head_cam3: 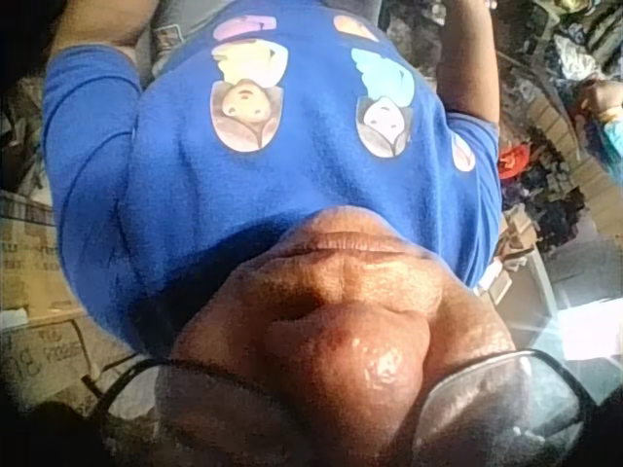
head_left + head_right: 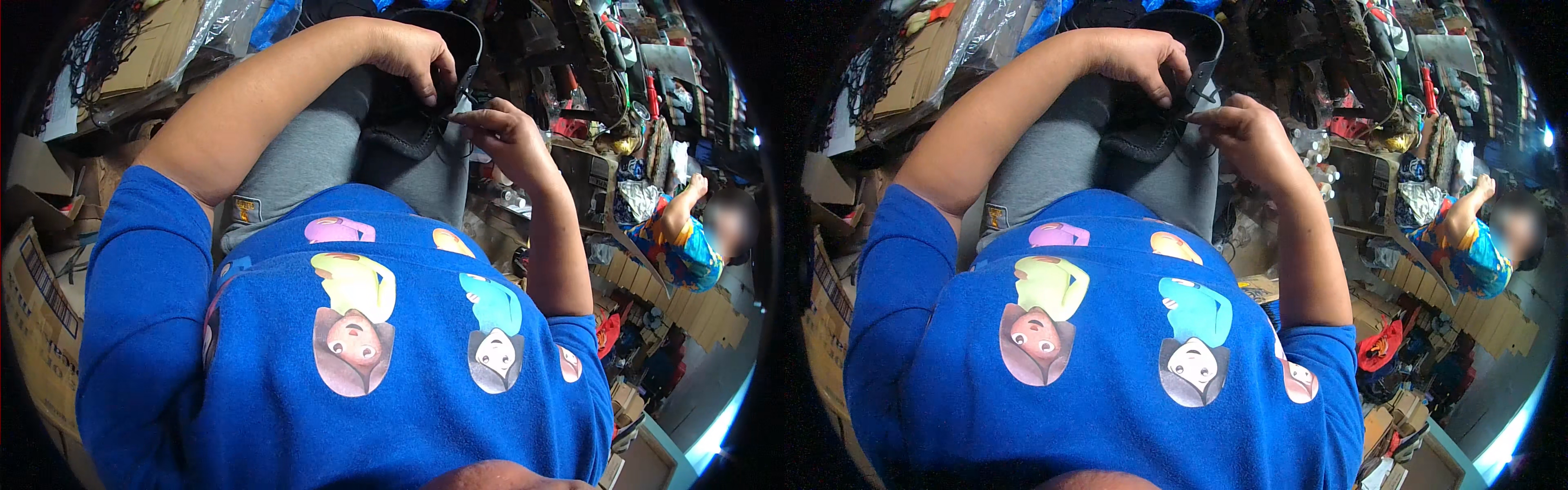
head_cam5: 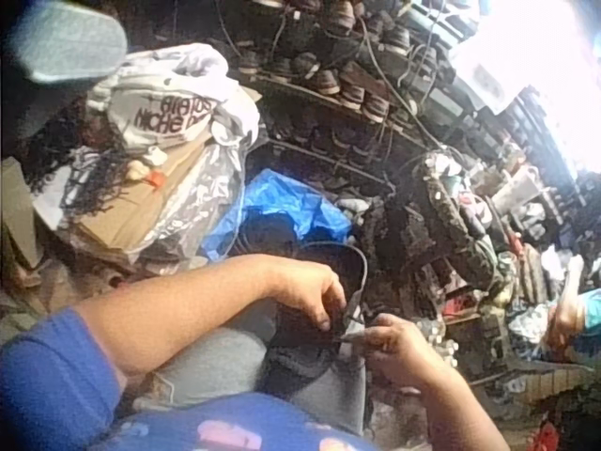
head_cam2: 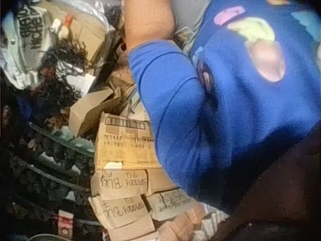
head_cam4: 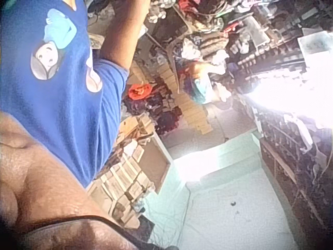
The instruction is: Lacing a black shoe and tightening the laces.
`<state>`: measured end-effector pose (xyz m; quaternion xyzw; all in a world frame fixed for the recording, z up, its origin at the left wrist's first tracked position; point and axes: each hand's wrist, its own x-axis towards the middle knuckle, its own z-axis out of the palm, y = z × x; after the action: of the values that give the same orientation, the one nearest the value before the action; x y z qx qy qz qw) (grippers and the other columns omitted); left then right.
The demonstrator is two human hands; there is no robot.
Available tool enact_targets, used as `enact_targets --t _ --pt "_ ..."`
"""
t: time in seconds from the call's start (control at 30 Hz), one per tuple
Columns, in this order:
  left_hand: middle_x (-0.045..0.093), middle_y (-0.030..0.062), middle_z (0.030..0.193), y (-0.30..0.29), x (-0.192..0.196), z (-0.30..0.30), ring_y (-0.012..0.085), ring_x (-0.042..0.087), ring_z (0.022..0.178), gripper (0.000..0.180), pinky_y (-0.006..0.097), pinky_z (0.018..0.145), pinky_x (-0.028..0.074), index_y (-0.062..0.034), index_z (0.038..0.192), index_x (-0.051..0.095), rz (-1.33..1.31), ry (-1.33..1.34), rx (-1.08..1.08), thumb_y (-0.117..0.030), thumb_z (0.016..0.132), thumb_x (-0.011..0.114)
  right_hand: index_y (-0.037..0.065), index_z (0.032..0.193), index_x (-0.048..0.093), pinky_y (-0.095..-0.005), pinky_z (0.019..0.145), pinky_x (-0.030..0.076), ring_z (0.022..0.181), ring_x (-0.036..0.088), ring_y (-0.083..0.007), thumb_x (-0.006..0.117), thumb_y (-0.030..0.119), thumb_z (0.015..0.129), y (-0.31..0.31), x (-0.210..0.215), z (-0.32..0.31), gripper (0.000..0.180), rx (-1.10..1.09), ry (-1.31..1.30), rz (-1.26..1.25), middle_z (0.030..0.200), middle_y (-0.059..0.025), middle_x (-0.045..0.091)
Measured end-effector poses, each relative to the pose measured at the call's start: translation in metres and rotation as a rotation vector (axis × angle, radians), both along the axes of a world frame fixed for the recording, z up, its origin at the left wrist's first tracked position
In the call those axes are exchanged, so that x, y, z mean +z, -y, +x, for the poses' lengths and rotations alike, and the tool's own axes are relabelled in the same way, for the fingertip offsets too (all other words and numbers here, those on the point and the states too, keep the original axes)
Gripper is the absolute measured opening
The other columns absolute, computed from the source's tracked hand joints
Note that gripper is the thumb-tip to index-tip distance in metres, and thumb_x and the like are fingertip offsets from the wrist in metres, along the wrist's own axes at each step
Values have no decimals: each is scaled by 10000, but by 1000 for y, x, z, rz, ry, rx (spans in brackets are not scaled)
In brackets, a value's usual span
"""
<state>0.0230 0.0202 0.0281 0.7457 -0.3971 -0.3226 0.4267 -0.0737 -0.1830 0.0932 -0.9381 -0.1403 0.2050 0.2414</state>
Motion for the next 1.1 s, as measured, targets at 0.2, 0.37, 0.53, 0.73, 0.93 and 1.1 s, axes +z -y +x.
enact_targets --t 0.2,0.37,0.53,0.73,0.93,1.1 --pt "621 135 1020 -1 -1 -2 258 605 965 439 340 880 472 19 1055 650 -49 -6 13 -125 658 768 102 1042 704 -259 776 453 890 556 -112 640 23 818 25 -32 10 246 -79 -271 347 882 -17 587" --pt "603 126 1049 5 -11 2 250 596 970 448 344 867 475 -1 1087 632 13 -68 -45 -101 665 744 71 967 709 -244 711 456 786 561 -100 716 47 772 4 -50 -4 196 -235 -175 522 871 -2 586" --pt "562 132 1047 -28 -4 -6 285 573 973 386 342 919 440 -24 1071 597 -171 388 312 -34 688 555 85 944 713 -259 631 446 703 533 -108 711 52 773 -1 -35 -12 174 -106 95 354 771 -15 524" --pt "592 75 907 -70 11 -56 228 573 929 237 365 932 405 -81 952 671 -177 321 570 -57 724 613 171 1010 711 -341 640 452 683 532 -258 651 16 750 -4 -45 -39 309 2 467 110 737 -73 490" --pt "559 13 794 -48 -5 -112 202 549 904 165 345 840 364 -152 874 709 105 920 520 -100 721 678 145 1097 682 -275 703 433 742 528 -207 582 -54 757 -6 -51 -49 406 56 569 10 768 -65 498" --pt "521 3 762 -40 -9 -97 185 517 867 215 357 835 335 -191 910 723 -111 749 556 -90 725 676 146 1065 706 -230 801 426 823 530 -129 502 -121 710 14 -50 -22 489 -136 -4 415 825 -24 502"
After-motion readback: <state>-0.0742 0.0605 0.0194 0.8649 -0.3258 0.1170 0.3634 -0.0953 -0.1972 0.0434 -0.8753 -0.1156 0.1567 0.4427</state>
